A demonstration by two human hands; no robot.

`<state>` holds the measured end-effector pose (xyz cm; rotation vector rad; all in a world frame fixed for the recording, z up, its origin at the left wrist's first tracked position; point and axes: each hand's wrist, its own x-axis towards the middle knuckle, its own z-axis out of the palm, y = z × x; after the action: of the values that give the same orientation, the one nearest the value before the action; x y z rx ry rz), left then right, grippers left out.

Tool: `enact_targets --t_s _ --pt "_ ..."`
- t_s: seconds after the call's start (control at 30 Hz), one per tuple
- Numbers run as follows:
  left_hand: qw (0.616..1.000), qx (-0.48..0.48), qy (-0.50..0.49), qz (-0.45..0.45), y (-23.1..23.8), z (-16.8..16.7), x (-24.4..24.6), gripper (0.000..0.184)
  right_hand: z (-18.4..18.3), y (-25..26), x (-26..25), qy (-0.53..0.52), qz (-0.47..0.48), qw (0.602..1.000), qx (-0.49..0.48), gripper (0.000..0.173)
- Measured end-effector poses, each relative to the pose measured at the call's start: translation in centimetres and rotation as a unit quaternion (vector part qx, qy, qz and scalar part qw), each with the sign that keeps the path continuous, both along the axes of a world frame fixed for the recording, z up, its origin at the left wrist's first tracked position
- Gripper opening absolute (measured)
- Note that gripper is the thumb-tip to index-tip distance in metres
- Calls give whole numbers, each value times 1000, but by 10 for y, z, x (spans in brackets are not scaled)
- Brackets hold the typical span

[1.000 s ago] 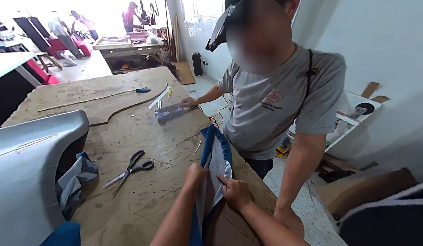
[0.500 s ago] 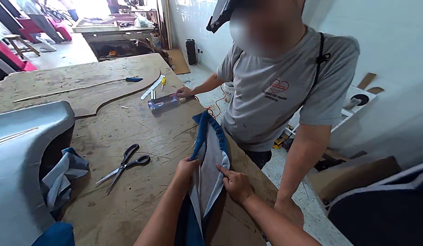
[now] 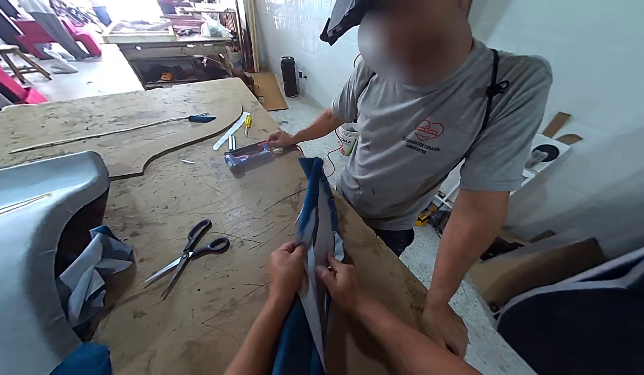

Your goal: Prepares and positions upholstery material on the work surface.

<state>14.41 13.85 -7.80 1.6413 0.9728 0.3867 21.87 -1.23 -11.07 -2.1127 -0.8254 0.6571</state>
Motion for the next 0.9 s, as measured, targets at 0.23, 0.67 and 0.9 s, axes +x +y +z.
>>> enact_targets --t_s 0.23,0.67,0.9 --pt "996 -29 -62 63 5 -22 -14 18 11 6 6 30 15 997 -73 60" --pt "979 115 -80 148 27 -66 -29 24 -11 23 26 -199 54 962 -180 45" --pt "977 112 -82 163 36 -71 -26 23 -42 22 31 -420 71 905 -20 34"
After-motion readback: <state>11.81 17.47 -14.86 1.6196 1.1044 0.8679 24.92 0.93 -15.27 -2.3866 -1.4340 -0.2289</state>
